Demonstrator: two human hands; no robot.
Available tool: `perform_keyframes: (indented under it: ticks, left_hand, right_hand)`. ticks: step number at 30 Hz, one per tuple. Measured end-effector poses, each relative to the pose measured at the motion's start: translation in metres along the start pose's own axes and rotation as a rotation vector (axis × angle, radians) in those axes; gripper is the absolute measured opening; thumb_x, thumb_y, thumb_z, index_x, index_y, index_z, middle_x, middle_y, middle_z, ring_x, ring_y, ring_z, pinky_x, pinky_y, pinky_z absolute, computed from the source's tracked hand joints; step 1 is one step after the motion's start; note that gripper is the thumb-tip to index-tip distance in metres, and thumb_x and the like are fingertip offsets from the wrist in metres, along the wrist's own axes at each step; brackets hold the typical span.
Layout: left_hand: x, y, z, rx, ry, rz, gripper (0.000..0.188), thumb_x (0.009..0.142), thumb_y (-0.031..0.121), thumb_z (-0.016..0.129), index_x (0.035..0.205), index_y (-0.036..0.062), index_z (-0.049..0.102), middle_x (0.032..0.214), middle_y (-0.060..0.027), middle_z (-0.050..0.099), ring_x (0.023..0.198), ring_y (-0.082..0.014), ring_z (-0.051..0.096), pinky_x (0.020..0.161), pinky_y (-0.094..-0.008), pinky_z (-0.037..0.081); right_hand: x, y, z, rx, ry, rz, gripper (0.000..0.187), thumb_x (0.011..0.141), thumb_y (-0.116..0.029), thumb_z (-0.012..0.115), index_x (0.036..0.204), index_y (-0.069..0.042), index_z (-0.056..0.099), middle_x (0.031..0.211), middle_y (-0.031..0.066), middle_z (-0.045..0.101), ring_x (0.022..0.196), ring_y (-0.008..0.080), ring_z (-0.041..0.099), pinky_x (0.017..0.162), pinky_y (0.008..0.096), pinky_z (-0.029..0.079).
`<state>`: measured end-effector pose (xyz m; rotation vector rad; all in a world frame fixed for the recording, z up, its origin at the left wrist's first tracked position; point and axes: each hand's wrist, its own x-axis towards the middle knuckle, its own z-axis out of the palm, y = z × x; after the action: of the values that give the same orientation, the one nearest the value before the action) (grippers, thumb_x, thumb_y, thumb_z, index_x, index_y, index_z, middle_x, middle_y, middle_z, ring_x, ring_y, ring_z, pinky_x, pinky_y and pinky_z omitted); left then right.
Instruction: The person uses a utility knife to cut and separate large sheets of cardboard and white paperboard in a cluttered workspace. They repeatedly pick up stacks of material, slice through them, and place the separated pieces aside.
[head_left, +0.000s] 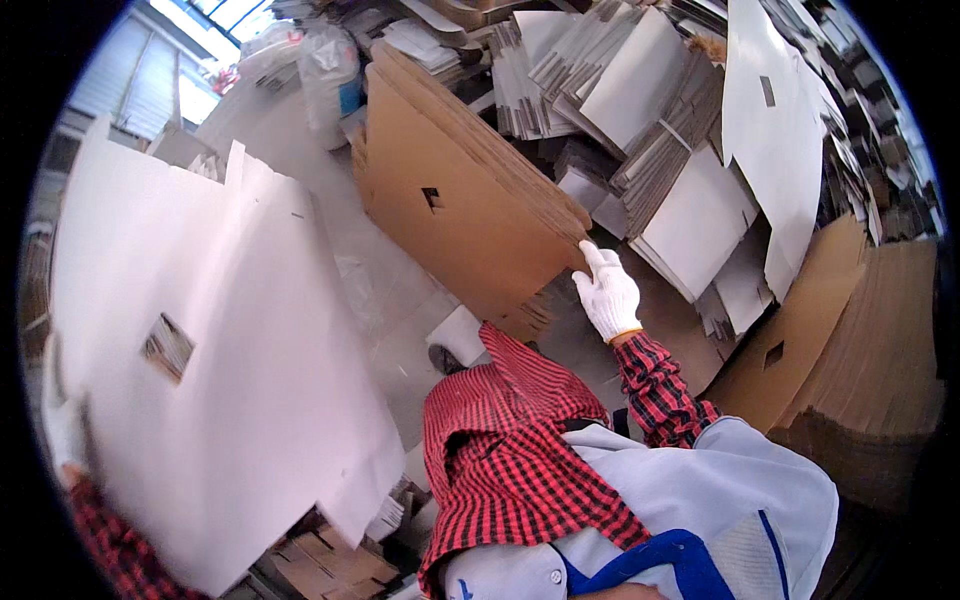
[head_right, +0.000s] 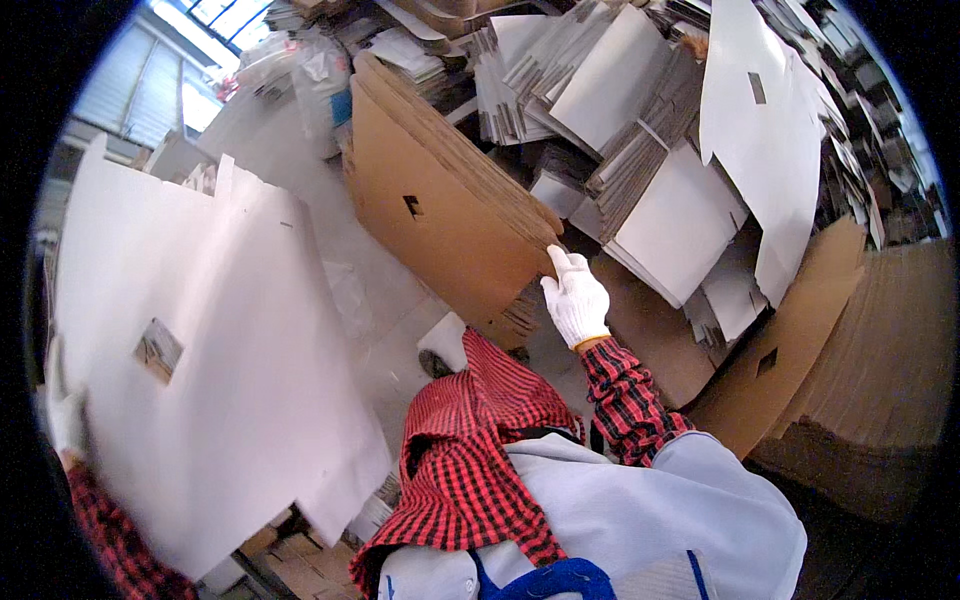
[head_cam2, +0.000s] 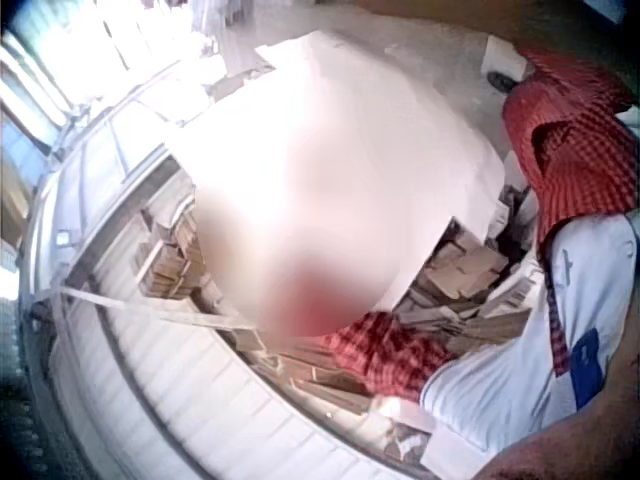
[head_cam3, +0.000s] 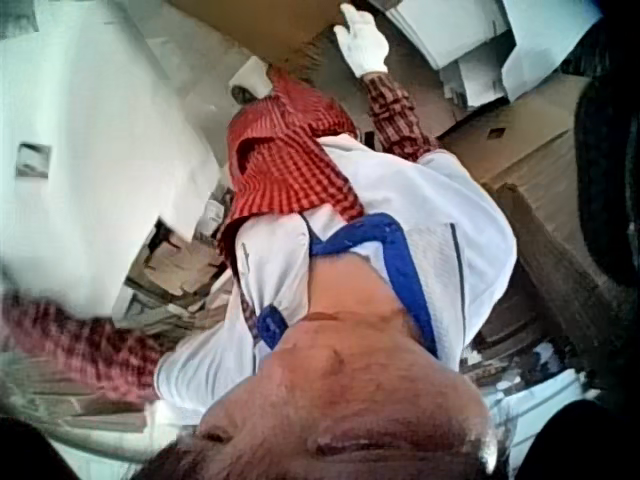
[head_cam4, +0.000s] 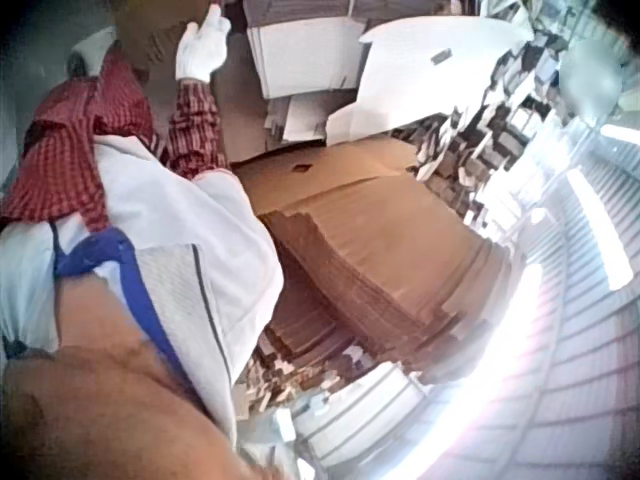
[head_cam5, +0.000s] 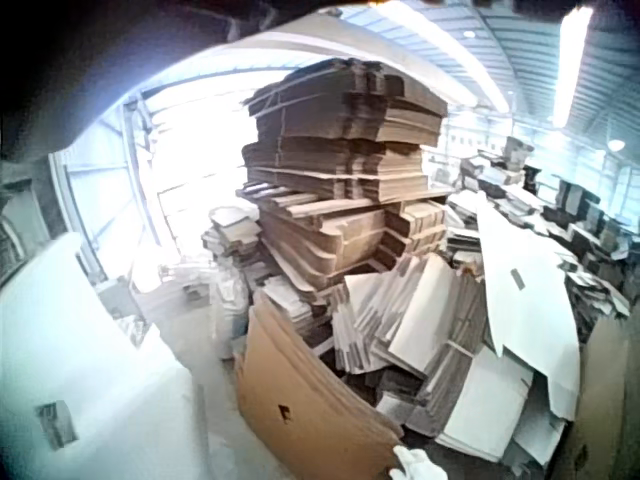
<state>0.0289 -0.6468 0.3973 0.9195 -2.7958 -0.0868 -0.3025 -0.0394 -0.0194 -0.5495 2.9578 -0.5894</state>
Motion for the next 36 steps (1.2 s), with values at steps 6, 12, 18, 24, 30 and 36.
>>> perform_keyframes:
  ticks: [6,12,18,24,30,36]
  left_hand:
    - [0.081,-0.064,0.258,-0.259,-0.25,-0.122,0.106,0.07,-0.014,0.05,0.163,0.03,0.023,0.143,-0.0133,0.057,0.086,-0.0197,0.063,0.072,-0.0311,0.053]
    - [0.115,0.093,0.36,-0.896,-0.418,-0.372,0.096,0.078,-0.011,0.053,0.163,0.0221,0.023,0.126,-0.0142,0.064,0.074,-0.0137,0.058,0.068,-0.0276,0.051]
    - [0.119,0.148,0.458,-0.922,-0.511,-0.357,0.088,0.084,0.0,0.057,0.161,0.0196,0.02,0.141,-0.022,0.054,0.095,-0.0236,0.069,0.072,-0.0343,0.061]
    - [0.092,0.24,0.471,-0.934,-0.6,-0.191,0.09,0.084,-0.002,0.057,0.162,0.0216,0.019,0.132,-0.0211,0.059,0.084,-0.0237,0.068,0.066,-0.0371,0.063]
    - [0.071,0.276,0.446,-1.197,-0.749,-0.317,0.094,0.086,-0.004,0.056,0.163,0.0309,0.015,0.149,-0.0206,0.045,0.09,-0.0252,0.065,0.068,-0.0369,0.062]
    - [0.04,0.276,0.455,-1.128,-0.691,-0.348,0.094,0.087,0.002,0.057,0.162,0.0368,0.013,0.144,-0.0204,0.049,0.088,-0.0271,0.065,0.068,-0.039,0.062]
  right_hand:
    - [0.002,-0.041,0.001,-0.152,0.014,0.142,0.051,0.088,-0.022,0.067,0.137,-0.014,0.056,0.121,0.0136,0.061,0.094,0.0356,0.068,0.075,0.0465,0.056]
    - [-0.005,-0.052,0.028,-0.133,0.091,0.338,0.057,0.086,-0.02,0.067,0.14,-0.015,0.048,0.107,0.0141,0.067,0.09,0.0359,0.069,0.075,0.047,0.056]
    - [0.021,-0.062,0.016,0.008,-0.06,0.583,0.039,0.083,-0.025,0.07,0.119,-0.01,0.066,0.098,0.0154,0.073,0.098,0.0331,0.07,0.086,0.042,0.055]
    - [0.013,-0.104,-0.013,-0.166,-0.349,0.348,0.027,0.077,-0.03,0.068,0.097,-0.013,0.074,0.098,0.0142,0.074,0.096,0.0359,0.07,0.085,0.0449,0.055]
    - [-0.046,-0.145,-0.005,-0.065,-0.424,0.287,0.021,0.079,-0.031,0.065,0.092,-0.018,0.074,0.091,0.0109,0.074,0.091,0.0341,0.07,0.079,0.0454,0.055]
    - [-0.06,-0.124,0.006,-0.009,-0.322,0.077,0.021,0.081,-0.03,0.064,0.094,-0.018,0.076,0.089,0.0103,0.073,0.09,0.0335,0.069,0.079,0.045,0.055]
